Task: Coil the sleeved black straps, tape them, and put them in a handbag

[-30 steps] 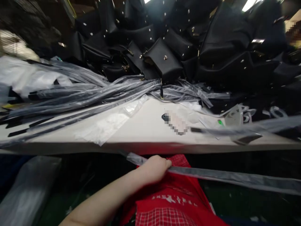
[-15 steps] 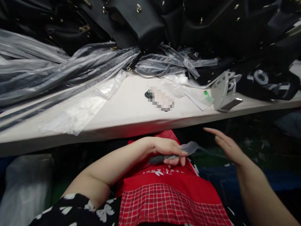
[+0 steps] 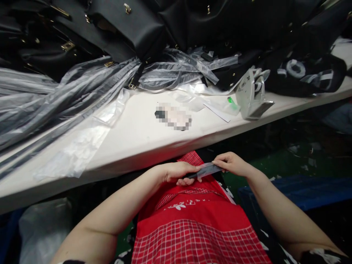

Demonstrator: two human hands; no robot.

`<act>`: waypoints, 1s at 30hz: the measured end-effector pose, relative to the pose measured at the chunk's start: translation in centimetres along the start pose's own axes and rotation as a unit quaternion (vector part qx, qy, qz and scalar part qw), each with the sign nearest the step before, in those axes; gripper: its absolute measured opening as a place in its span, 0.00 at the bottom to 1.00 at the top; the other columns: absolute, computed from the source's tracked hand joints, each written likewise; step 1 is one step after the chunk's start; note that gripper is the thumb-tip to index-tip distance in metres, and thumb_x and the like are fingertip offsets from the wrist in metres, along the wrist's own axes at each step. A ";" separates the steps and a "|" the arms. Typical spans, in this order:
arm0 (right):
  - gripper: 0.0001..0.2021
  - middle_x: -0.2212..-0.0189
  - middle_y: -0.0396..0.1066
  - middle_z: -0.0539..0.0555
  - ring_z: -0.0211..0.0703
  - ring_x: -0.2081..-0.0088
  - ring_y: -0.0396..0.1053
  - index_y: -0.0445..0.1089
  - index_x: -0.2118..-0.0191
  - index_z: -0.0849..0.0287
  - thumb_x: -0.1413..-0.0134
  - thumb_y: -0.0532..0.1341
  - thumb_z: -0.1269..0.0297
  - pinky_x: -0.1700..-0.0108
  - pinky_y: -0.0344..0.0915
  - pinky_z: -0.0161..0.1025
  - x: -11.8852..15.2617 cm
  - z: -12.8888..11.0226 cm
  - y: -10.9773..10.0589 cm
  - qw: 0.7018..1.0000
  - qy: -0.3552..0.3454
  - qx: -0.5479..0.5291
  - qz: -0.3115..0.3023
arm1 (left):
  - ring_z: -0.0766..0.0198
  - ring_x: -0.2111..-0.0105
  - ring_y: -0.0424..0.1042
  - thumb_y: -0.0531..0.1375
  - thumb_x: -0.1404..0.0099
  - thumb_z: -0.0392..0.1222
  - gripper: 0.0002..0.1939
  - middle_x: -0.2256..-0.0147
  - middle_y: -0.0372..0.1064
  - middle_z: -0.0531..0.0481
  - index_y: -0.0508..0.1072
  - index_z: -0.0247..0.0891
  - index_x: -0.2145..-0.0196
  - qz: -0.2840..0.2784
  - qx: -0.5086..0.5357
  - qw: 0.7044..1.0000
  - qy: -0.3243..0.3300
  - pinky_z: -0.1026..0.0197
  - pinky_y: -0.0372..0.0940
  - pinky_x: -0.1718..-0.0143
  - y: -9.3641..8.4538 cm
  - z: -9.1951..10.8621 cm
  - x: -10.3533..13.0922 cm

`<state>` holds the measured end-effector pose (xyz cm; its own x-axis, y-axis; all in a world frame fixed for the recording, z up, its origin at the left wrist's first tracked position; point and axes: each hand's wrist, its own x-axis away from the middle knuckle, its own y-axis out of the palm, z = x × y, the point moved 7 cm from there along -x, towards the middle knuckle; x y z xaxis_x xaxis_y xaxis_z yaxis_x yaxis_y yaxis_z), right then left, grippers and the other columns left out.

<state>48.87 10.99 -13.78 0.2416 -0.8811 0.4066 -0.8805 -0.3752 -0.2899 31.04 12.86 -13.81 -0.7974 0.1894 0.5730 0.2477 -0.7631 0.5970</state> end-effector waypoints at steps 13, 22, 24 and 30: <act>0.19 0.69 0.72 0.54 0.41 0.67 0.69 0.73 0.56 0.60 0.34 0.49 0.54 0.60 0.64 0.38 -0.3 -2.2 4.0 0.996 -0.060 0.055 0.034 | 0.73 0.78 0.65 0.60 0.34 0.40 0.13 0.75 0.65 0.54 0.72 0.32 0.53 0.109 0.259 0.878 0.387 0.71 0.65 0.74 -2.0 11.9 2.1; 0.24 0.94 0.47 0.41 0.29 0.91 0.43 0.64 0.80 0.61 0.40 0.55 0.47 0.83 0.52 0.30 2.7 -6.4 -2.6 0.906 -0.085 -0.404 0.093 | 0.60 0.68 0.67 0.46 0.30 0.47 0.19 0.70 0.70 0.47 0.73 0.37 0.65 0.265 -0.438 0.786 0.347 0.57 0.61 0.60 3.5 11.3 -0.2; 0.24 0.94 0.50 0.42 0.29 0.92 0.44 0.61 0.81 0.60 0.41 0.55 0.47 0.82 0.56 0.32 1.8 -3.8 -4.2 0.927 -0.018 -0.357 0.111 | 0.63 0.73 0.63 0.47 0.30 0.52 0.22 0.74 0.66 0.50 0.73 0.37 0.70 0.256 -0.424 0.814 0.303 0.60 0.59 0.67 3.6 9.9 -0.2; 0.26 0.51 0.69 0.59 0.48 0.51 0.67 0.65 0.47 0.60 0.55 0.66 0.65 0.47 0.63 0.45 1.6 -5.5 -4.7 0.975 -0.123 -0.003 0.186 | 0.72 0.88 0.44 0.49 0.35 0.65 0.29 0.88 0.46 0.62 0.71 0.35 0.71 0.083 -0.031 0.966 0.243 0.64 0.56 0.81 4.3 7.8 -1.0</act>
<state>51.15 12.90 -6.99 -0.0054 -0.9986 0.0526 -0.9278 -0.0146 -0.3729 37.23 14.17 -7.45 -0.9174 -0.2392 0.3179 0.3726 -0.7968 0.4756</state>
